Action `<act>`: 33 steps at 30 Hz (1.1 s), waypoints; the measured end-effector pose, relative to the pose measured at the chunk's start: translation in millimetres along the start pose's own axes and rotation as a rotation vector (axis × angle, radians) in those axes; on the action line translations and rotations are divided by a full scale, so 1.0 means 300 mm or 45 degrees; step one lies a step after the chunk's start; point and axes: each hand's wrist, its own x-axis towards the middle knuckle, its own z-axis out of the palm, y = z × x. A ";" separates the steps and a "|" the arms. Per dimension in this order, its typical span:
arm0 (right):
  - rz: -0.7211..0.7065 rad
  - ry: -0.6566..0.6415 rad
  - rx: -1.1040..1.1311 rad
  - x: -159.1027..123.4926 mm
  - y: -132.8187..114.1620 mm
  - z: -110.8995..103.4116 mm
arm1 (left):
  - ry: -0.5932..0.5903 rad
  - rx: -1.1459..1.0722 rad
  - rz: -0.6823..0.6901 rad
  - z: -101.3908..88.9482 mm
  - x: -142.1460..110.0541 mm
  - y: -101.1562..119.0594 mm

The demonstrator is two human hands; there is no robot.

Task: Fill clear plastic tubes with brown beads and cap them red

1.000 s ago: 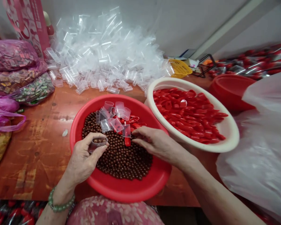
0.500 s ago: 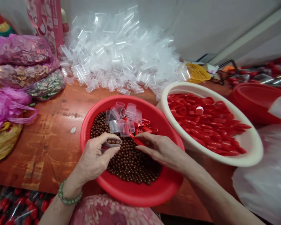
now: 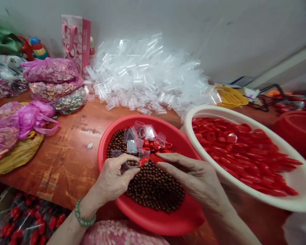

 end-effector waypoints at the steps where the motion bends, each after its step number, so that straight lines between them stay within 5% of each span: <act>1: -0.003 0.032 0.020 -0.005 -0.002 0.017 | 0.011 0.009 -0.005 0.004 -0.003 0.001; 4: -0.121 0.023 -0.030 -0.024 -0.008 0.065 | 0.040 -0.033 -0.029 0.012 -0.008 0.003; 13: -0.915 0.011 -0.727 -0.070 0.034 0.140 | 0.135 -0.163 -0.129 0.009 0.006 -0.013; 22: -1.175 0.045 -1.073 -0.055 0.068 0.150 | 0.137 -0.272 -0.136 0.004 0.017 -0.021; 25: -1.162 -0.005 -0.972 -0.040 0.047 0.133 | 0.128 -0.292 -0.105 0.001 0.015 -0.021; 33: -0.696 -0.119 -0.406 -0.007 -0.048 0.075 | 0.088 -0.238 -0.025 0.001 0.004 -0.012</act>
